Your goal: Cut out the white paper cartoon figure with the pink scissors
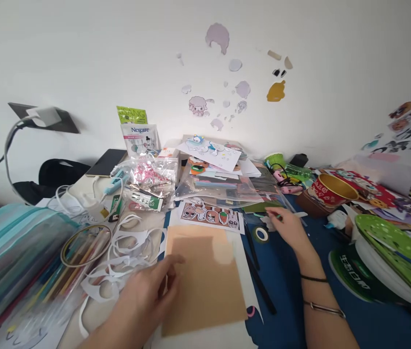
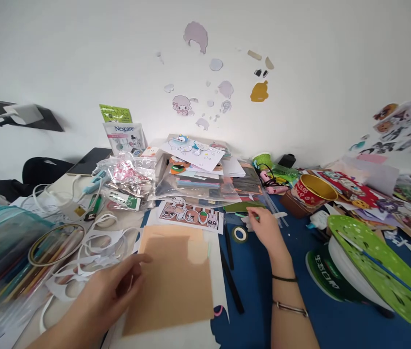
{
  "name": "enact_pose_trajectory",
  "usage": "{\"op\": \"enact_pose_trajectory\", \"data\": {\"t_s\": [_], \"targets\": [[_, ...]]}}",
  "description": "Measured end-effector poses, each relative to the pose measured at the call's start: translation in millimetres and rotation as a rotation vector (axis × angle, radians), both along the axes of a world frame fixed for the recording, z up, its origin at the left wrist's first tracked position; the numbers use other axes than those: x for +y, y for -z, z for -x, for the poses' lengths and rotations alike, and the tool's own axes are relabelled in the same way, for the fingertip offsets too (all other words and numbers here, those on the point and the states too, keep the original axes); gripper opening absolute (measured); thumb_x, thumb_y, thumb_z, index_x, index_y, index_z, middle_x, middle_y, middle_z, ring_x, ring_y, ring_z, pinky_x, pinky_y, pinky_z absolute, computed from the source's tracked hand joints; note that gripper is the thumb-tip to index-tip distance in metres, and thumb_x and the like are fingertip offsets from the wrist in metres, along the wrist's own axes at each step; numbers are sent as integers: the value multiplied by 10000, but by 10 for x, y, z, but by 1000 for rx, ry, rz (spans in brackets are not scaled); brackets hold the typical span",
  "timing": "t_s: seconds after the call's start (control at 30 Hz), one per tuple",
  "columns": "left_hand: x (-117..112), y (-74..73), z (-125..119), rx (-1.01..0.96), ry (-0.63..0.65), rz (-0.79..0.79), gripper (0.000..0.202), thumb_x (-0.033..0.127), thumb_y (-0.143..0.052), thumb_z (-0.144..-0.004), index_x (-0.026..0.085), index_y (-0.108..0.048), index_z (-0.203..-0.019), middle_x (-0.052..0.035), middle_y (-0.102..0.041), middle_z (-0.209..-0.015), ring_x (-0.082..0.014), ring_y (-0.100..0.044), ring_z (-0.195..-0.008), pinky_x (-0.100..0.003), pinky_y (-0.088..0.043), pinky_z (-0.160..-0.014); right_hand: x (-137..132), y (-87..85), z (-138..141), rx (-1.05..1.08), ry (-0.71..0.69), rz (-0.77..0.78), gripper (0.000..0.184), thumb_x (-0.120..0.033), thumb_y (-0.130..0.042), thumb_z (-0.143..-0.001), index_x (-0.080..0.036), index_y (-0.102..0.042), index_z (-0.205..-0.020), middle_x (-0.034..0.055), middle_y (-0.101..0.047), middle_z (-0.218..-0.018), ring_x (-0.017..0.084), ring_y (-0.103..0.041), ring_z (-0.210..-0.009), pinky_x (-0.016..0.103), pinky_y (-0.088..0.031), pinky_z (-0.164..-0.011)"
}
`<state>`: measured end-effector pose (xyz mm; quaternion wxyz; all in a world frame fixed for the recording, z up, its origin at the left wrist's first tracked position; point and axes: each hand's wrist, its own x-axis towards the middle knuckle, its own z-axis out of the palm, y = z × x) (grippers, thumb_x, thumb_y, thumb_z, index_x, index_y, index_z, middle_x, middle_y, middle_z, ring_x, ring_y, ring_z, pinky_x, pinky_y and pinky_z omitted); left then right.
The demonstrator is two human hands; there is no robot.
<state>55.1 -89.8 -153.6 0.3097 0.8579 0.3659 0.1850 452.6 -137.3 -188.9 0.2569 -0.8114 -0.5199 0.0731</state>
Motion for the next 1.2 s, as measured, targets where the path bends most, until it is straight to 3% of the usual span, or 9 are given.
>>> {"op": "enact_pose_trajectory", "data": {"t_s": [0.17,0.23,0.3,0.43,0.53,0.63,0.87,1.2], "targets": [[-184,-474,-302,84,271,-125,258,155,-369,-903,209,-620,-935,-6,-689,-738,-158,-637,-581,-244,-465,-548,141,200,105,-148,-102,-47,236,-245,-616,-943,-170,-626,-1167,88,-620,-1221,267,-557,-1167,496,-456,-980],[-182,-633,-594,204,354,-182,266,172,-380,-931,182,-638,-867,-62,-697,-823,-229,-675,-766,-314,-521,-671,156,237,115,-200,-114,-48,221,-234,-629,-938,-170,-632,-1150,90,-608,-1241,275,-544,-1185,506,-456,-985],[-127,-666,-978,307,396,-242,257,168,-403,-944,142,-656,-910,-101,-691,-874,-258,-668,-861,-355,-534,-758,151,261,100,-256,-106,-54,218,-228,-642,-929,-167,-636,-1138,95,-594,-1260,285,-534,-1196,514,-461,-978],[27,-380,-1843,321,357,-290,219,153,-497,-929,47,-642,-1055,-180,-660,-1092,-271,-613,-1079,-371,-509,-898,121,267,39,-373,-99,-89,246,-220,-651,-920,-157,-630,-1157,106,-593,-1257,291,-544,-1181,510,-472,-962],[98,-86,-2376,316,275,-307,274,256,-575,-941,118,-599,-1177,-115,-624,-1209,-251,-597,-1122,-447,-505,-932,110,244,-10,-446,-113,-108,240,-202,-632,-932,-155,-626,-1167,108,-606,-1234,278,-564,-1150,483,-487,-941],[158,115,-2702,297,191,-310,331,299,-604,-932,144,-581,-1223,-111,-598,-1264,-261,-589,-1143,-481,-501,-948,131,225,-58,-498,-125,-103,178,-180,-609,-943,-162,-639,-1118,88,-632,-1179,249,-593,-1093,449,-502,-916],[297,296,-2900,269,102,-260,253,253,-569,-954,135,-604,-1174,-87,-653,-1157,-229,-630,-1070,-451,-516,-927,208,201,-94,-514,-124,-63,105,-125,-578,-938,-147,-673,-978,66,-695,-989,212,-646,-937,388,-514,-839],[309,270,-2886,271,128,-181,289,136,-457,-957,62,-588,-1203,-178,-653,-1204,-264,-609,-1158,-388,-476,-989,205,181,-9,-409,-82,-136,310,-133,-437,-831,-169,-733,-918,135,-746,-971,302,-681,-882,390,-512,-728]]}}
